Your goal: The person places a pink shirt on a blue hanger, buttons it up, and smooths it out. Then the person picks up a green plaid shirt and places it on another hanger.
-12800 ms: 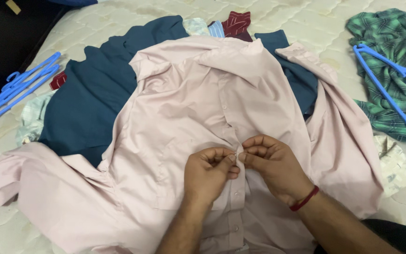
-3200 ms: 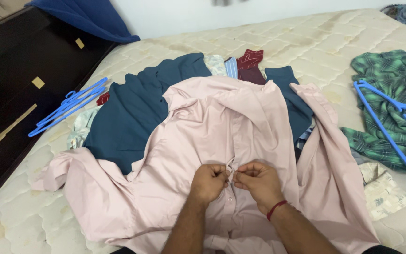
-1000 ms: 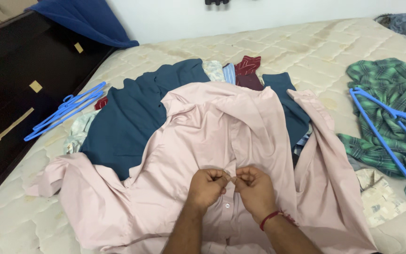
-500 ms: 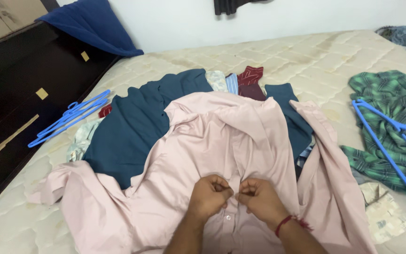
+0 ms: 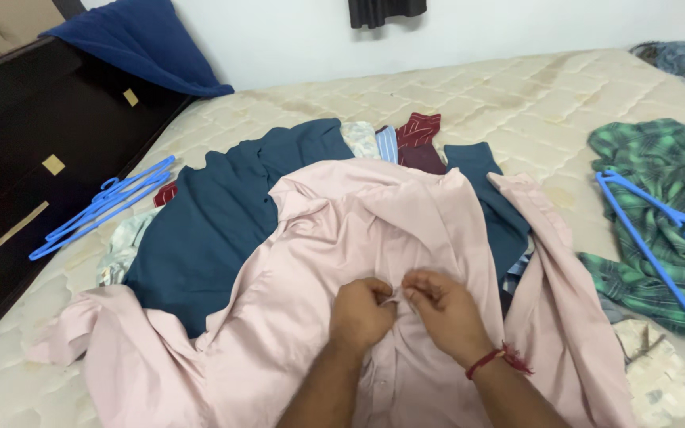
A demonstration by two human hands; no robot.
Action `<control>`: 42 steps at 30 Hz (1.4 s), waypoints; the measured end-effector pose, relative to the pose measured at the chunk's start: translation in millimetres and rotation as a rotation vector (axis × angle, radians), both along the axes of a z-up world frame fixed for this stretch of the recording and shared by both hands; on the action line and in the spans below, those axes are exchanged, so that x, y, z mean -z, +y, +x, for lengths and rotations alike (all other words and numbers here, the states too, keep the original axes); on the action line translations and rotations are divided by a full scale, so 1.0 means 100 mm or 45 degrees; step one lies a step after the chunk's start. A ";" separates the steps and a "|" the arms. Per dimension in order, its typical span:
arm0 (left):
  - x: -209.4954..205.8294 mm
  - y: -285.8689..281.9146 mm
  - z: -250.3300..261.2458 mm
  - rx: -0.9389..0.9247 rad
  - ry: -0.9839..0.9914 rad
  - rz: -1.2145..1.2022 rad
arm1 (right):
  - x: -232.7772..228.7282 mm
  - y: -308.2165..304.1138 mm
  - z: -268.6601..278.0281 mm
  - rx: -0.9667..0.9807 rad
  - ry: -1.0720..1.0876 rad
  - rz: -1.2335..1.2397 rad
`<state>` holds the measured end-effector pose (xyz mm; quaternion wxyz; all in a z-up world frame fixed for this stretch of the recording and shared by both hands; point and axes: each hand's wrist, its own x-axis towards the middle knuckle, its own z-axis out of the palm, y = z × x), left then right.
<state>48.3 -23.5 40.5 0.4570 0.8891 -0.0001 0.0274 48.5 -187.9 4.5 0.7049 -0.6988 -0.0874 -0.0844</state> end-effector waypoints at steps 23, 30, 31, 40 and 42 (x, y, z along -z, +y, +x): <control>0.06 -0.03 0.06 -0.107 0.180 -0.319 | -0.17 -0.06 0.03 0.826 -0.065 -0.495; 0.34 0.10 0.18 -0.128 0.188 -0.642 | -0.03 0.03 0.08 0.092 -0.026 -0.382; 0.35 0.12 0.19 -0.113 0.187 -0.643 | 0.01 0.06 0.09 0.092 -0.095 -0.395; 0.31 0.09 0.22 -0.072 0.266 -0.583 | -0.04 -0.05 0.10 0.354 0.355 -0.298; 0.29 0.07 0.20 -0.065 0.291 -0.534 | -0.02 -0.03 0.08 0.415 0.304 -0.472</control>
